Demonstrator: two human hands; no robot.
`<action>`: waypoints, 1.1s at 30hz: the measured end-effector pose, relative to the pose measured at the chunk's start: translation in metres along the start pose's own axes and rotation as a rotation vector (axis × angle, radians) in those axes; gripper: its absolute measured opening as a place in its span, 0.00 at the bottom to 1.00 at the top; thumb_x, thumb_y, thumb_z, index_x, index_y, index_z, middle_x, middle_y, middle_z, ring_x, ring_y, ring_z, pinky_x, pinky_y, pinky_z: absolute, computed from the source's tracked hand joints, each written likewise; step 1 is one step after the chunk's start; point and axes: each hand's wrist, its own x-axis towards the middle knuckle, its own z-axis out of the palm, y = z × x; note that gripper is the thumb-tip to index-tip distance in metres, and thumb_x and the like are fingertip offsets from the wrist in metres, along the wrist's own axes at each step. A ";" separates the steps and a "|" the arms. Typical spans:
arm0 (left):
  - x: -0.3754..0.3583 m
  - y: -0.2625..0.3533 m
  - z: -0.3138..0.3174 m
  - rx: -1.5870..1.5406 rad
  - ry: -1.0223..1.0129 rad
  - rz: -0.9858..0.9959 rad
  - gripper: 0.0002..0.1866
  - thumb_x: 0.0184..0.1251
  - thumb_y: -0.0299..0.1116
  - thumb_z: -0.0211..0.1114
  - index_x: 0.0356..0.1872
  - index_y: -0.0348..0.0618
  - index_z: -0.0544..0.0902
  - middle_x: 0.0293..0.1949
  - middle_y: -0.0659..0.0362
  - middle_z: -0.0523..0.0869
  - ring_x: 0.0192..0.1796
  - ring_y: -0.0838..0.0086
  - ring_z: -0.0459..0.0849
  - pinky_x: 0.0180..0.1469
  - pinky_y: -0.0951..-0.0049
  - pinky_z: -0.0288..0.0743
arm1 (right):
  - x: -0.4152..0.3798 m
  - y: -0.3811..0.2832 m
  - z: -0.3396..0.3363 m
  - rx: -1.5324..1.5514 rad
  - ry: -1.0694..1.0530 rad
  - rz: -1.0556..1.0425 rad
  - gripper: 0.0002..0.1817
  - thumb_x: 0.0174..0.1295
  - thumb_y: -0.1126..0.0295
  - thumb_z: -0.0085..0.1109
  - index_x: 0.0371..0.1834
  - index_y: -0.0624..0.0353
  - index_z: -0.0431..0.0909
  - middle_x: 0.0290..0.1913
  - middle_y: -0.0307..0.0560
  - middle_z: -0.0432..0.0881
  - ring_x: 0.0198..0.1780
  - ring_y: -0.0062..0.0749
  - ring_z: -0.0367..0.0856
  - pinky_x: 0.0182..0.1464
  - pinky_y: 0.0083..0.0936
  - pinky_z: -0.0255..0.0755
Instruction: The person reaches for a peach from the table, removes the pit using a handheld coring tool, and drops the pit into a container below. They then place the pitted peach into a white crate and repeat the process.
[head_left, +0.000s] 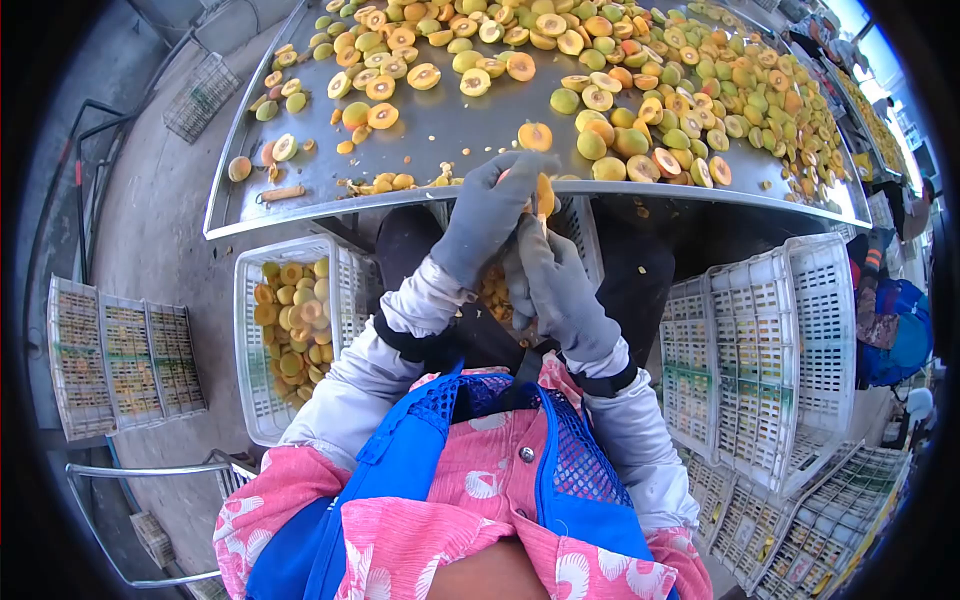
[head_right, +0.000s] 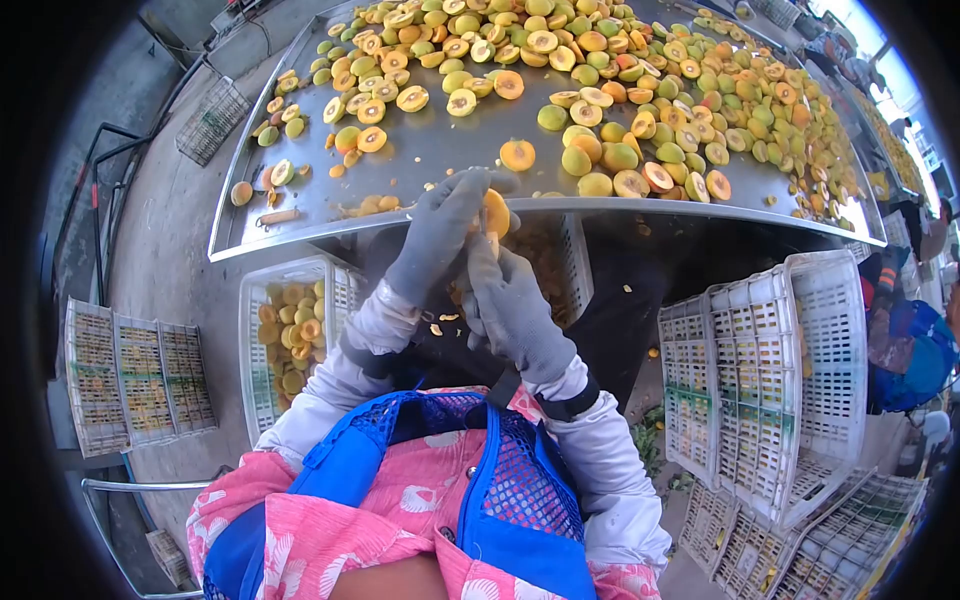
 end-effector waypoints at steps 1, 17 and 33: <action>0.000 -0.004 0.001 -0.004 0.002 -0.003 0.20 0.77 0.44 0.50 0.44 0.37 0.84 0.30 0.57 0.85 0.29 0.79 0.81 0.33 0.80 0.75 | 0.000 -0.001 -0.003 0.004 -0.031 0.060 0.24 0.73 0.45 0.43 0.32 0.56 0.69 0.17 0.33 0.65 0.11 0.17 0.60 0.12 0.21 0.59; 0.009 -0.028 0.000 0.335 0.131 0.072 0.20 0.71 0.45 0.60 0.31 0.35 0.84 0.22 0.62 0.81 0.26 0.80 0.78 0.30 0.77 0.73 | 0.000 -0.002 -0.008 0.302 -0.132 0.426 0.27 0.72 0.37 0.37 0.27 0.46 0.64 0.15 0.25 0.51 0.12 0.13 0.45 0.15 0.17 0.41; 0.016 -0.049 -0.003 0.184 -0.089 -0.200 0.25 0.76 0.48 0.50 0.36 0.34 0.83 0.27 0.56 0.84 0.26 0.75 0.81 0.31 0.77 0.75 | 0.008 0.008 -0.029 0.382 -0.277 0.446 0.26 0.71 0.36 0.39 0.31 0.46 0.65 0.17 0.24 0.51 0.12 0.10 0.44 0.13 0.15 0.39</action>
